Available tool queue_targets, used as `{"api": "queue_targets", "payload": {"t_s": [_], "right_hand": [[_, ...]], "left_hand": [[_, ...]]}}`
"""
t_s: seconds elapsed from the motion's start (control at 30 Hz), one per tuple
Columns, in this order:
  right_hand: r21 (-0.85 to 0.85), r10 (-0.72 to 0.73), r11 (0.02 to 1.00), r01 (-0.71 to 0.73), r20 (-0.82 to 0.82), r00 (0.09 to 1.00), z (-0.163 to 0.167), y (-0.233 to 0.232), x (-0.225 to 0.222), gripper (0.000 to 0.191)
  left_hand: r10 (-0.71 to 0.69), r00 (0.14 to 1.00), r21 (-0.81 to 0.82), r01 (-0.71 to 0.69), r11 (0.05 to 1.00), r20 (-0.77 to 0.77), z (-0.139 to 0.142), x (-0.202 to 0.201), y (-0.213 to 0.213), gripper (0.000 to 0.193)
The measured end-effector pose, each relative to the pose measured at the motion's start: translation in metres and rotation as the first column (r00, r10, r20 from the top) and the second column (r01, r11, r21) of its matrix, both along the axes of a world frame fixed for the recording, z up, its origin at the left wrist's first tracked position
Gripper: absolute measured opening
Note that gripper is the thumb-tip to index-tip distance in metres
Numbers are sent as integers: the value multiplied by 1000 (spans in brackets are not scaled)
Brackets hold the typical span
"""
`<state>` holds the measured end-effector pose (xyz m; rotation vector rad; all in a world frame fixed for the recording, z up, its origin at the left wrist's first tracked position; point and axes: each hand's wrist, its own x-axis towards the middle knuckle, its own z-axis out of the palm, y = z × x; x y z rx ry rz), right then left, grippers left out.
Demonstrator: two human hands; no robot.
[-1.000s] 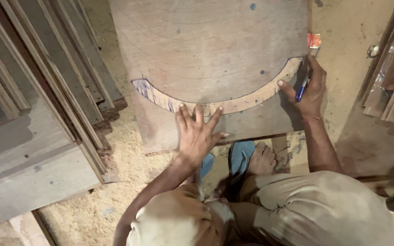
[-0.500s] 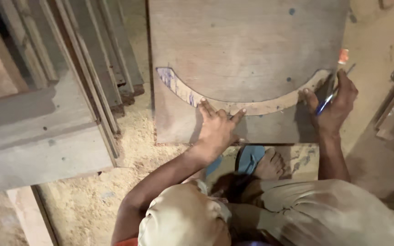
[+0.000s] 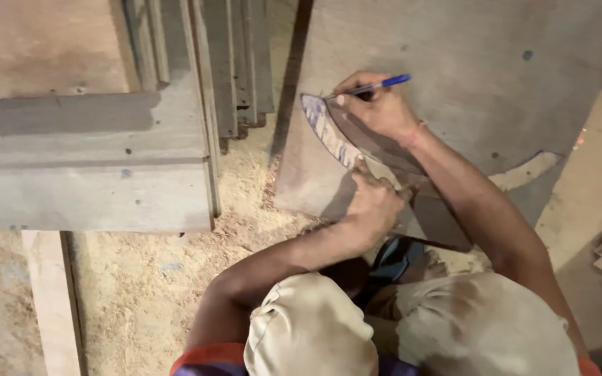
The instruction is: The person kneels on the workshop floor and holds a curved wooden template against a plywood board, tracing along its edge with a blue marker. They reposition the template and trace successive curved sections, then slide the marked board aside and reach for another board.
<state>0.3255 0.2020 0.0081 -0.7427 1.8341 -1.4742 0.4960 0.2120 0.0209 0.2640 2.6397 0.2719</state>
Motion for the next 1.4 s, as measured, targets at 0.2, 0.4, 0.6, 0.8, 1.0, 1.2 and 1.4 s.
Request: {"api": "queue_targets", "payload": {"t_s": [0.2,0.4,0.6,0.8,1.0,1.2,1.4], "right_hand": [[98,25,995,-11,-150,988,-10,-44,5,12],[24,88,996,-85,-289,953,-23,-50,0,10],[39,161,985,-167,-550,819,-32,-41,-9,8],[15,53,999,-52,-485,873,-14,-12,7,9],[-11,5,1000,-13,-537,844,2,-2,27,8],[81,112,993,-81,-523,845,22,42,41,13],[185,212,970,-155,-346,914,37,92,42,10]], "left_hand": [[-41,987,-164,15,986,-156,-20,8,3,49],[-103,987,-112,89,990,-124,-48,11,11,77],[40,985,-20,-44,999,-167,-49,14,11,39],[51,964,63,-36,997,-260,-26,4,2,45],[19,1000,88,-19,996,-5,-31,7,5,22],[135,991,212,-128,969,-18,-29,7,4,19],[-48,993,181,28,983,106,0,2,-5,40]]}}
